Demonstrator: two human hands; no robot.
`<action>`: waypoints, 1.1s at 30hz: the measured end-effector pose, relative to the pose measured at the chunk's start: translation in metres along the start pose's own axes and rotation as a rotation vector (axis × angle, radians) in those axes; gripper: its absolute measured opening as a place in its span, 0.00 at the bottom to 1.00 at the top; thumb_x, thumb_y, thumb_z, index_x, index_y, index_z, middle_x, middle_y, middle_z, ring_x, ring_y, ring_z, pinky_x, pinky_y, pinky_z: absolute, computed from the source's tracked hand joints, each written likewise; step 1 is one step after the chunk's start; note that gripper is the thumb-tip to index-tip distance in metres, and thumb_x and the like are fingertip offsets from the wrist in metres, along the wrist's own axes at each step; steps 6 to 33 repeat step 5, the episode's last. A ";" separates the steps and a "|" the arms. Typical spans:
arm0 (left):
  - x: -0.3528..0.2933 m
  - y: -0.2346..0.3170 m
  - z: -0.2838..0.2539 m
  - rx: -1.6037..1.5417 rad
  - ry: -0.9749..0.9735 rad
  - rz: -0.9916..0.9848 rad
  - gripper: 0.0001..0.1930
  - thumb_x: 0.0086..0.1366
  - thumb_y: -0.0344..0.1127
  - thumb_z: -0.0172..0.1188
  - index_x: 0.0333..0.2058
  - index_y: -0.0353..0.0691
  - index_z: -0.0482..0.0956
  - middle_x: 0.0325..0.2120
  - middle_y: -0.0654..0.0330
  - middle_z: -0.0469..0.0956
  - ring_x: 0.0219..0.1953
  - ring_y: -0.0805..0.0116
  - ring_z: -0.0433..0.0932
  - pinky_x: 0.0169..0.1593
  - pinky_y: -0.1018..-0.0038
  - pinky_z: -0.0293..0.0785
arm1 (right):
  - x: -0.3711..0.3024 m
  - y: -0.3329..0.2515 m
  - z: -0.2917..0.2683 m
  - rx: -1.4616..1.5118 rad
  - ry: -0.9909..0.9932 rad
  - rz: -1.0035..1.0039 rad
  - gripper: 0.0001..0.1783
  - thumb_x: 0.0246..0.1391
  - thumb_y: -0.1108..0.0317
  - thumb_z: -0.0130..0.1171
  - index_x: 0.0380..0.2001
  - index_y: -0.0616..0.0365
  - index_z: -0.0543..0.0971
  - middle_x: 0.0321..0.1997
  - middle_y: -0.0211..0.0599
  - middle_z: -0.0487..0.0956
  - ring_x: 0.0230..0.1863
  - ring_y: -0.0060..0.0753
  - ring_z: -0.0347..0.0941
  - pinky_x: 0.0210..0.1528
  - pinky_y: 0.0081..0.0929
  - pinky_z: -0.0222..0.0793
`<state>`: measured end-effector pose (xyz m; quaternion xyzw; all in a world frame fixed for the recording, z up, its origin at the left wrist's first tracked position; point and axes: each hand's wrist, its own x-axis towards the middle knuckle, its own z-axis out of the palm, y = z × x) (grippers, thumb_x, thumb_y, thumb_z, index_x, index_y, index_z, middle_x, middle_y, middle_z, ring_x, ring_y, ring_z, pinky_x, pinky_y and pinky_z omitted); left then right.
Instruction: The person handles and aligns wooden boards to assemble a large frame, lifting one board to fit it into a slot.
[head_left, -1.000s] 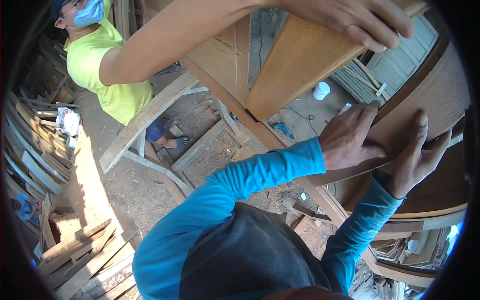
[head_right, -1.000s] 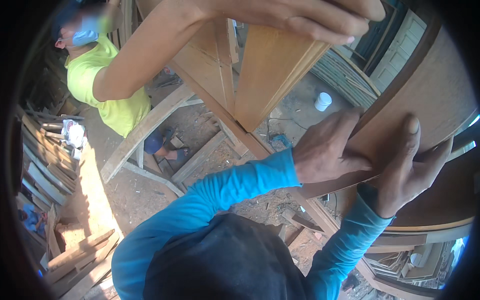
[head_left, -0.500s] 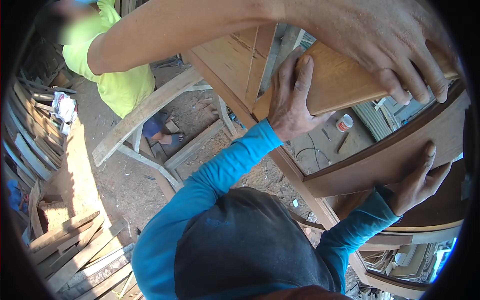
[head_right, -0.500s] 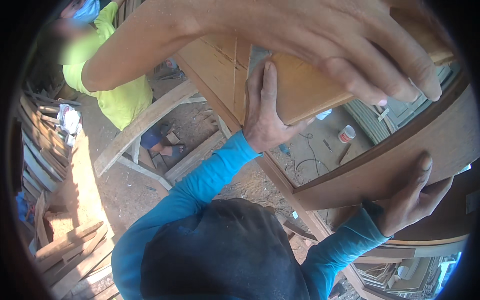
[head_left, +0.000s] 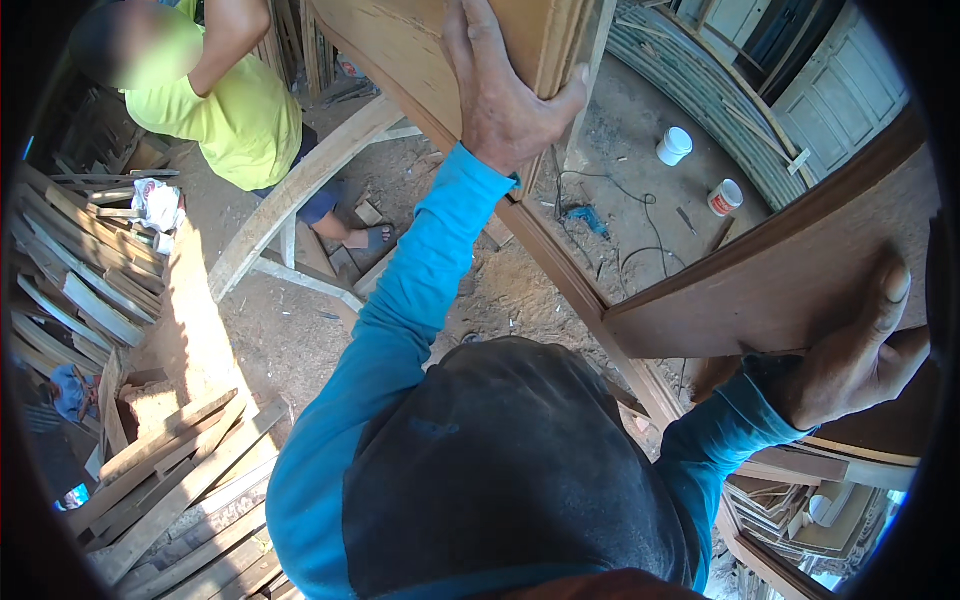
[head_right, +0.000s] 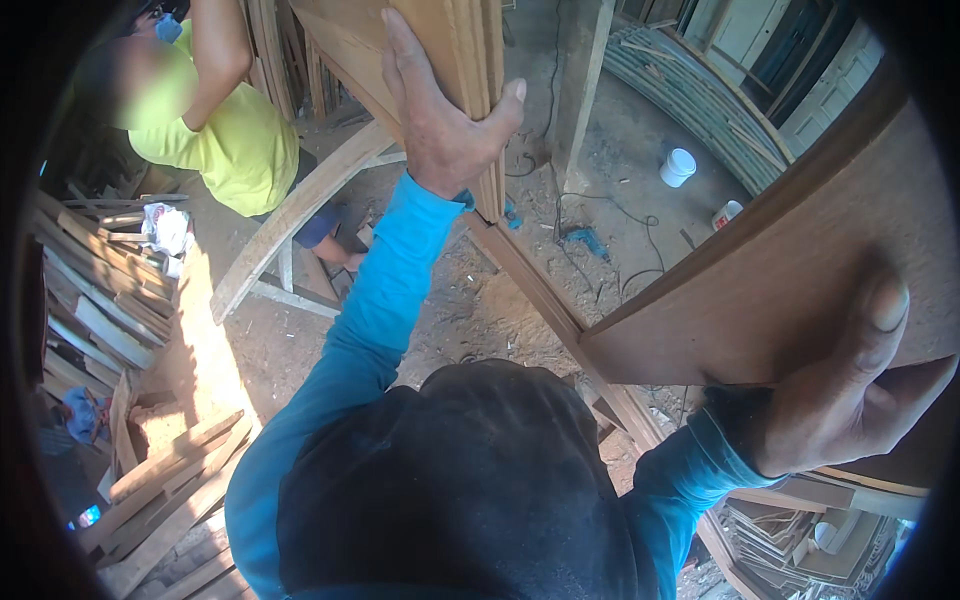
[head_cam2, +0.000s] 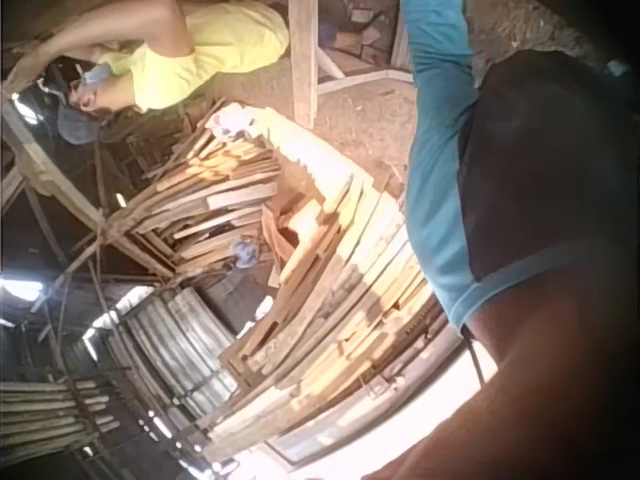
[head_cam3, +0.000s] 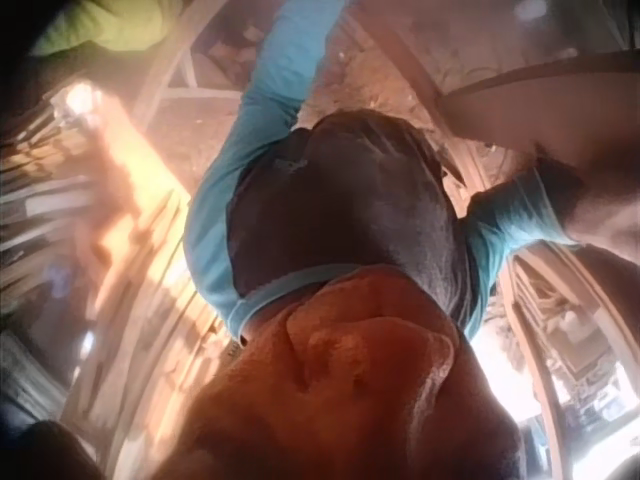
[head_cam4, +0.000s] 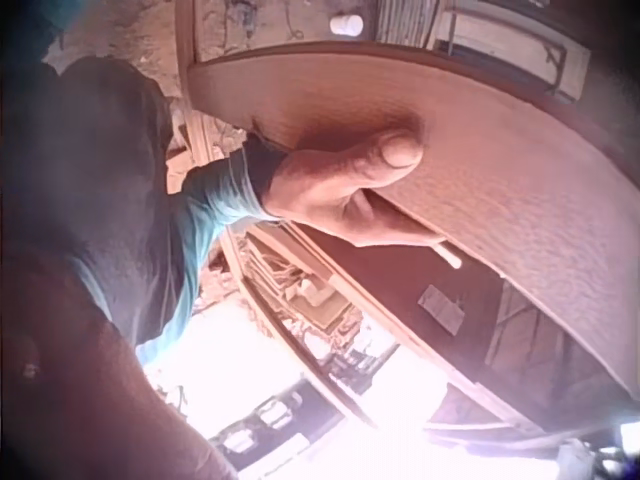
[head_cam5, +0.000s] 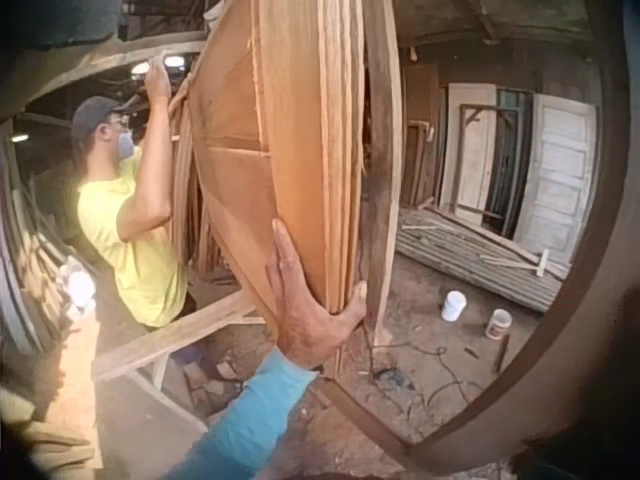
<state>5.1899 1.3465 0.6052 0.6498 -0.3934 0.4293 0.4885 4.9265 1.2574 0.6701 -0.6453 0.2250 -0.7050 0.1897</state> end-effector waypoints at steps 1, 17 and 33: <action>0.000 -0.005 0.002 0.005 -0.015 -0.003 0.55 0.47 0.38 0.68 0.66 0.30 0.39 0.63 0.38 0.48 0.63 0.38 0.52 0.63 0.54 0.53 | 0.000 -0.001 0.001 0.025 0.010 0.016 0.33 0.49 0.51 0.65 0.53 0.59 0.67 0.43 0.54 0.77 0.36 0.46 0.81 0.42 0.39 0.81; 0.004 0.005 0.002 0.037 -0.069 -0.049 0.56 0.47 0.37 0.68 0.66 0.31 0.36 0.65 0.39 0.45 0.64 0.37 0.48 0.65 0.54 0.50 | 0.008 0.006 0.000 0.080 -0.064 -0.034 0.34 0.50 0.52 0.65 0.55 0.57 0.66 0.48 0.58 0.76 0.39 0.48 0.80 0.46 0.39 0.80; 0.004 0.005 0.002 0.037 -0.069 -0.049 0.56 0.47 0.37 0.68 0.66 0.31 0.36 0.65 0.39 0.45 0.64 0.37 0.48 0.65 0.54 0.50 | 0.008 0.006 0.000 0.080 -0.064 -0.034 0.34 0.50 0.52 0.65 0.55 0.57 0.66 0.48 0.58 0.76 0.39 0.48 0.80 0.46 0.39 0.80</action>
